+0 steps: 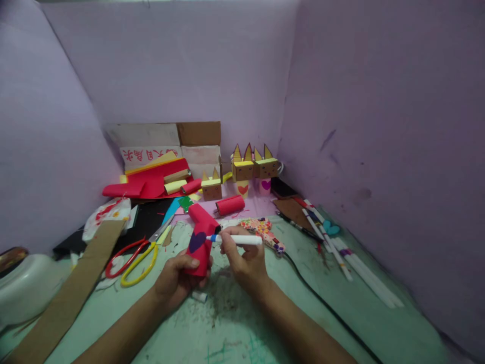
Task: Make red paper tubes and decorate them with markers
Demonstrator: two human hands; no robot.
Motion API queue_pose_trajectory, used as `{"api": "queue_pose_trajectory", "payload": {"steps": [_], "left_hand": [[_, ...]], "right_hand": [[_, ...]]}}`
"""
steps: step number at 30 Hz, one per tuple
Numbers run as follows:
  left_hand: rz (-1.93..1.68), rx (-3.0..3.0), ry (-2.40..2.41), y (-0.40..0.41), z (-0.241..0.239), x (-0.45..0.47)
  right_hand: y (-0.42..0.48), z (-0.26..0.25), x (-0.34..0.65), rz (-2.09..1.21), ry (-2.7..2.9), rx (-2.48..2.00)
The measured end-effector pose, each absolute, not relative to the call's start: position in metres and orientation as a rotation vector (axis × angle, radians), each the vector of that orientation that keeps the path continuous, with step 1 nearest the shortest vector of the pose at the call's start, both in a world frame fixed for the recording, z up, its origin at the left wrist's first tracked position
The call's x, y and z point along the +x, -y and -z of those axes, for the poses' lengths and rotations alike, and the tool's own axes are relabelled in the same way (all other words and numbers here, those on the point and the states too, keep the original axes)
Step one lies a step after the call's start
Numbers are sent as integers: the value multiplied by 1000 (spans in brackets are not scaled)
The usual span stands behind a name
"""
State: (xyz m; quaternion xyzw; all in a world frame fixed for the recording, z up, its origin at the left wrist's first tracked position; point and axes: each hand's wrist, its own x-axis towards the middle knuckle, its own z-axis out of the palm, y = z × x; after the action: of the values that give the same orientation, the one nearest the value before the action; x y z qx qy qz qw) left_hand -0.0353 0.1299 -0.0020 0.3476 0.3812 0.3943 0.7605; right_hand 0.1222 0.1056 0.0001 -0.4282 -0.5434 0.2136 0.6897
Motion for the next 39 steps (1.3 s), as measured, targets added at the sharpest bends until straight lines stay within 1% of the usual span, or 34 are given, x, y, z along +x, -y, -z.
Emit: {"api": "queue_pose_trajectory", "payload": {"steps": [12, 18, 27, 34, 39], "left_hand": [[-850, 745, -864, -130, 2, -34], [-850, 755, -878, -129, 0, -33], [-861, 763, -864, -129, 0, -32], [-854, 755, -891, -130, -2, -32], [-856, 759, -889, -128, -3, -31]], "right_hand": [[-109, 10, 125, -467, 1272, -931], [-107, 5, 125, -436, 1305, -959], [-105, 5, 121, -478, 1262, -958], [-107, 5, 123, -424, 1277, -962], [-105, 4, 121, -490, 1245, -954]]}}
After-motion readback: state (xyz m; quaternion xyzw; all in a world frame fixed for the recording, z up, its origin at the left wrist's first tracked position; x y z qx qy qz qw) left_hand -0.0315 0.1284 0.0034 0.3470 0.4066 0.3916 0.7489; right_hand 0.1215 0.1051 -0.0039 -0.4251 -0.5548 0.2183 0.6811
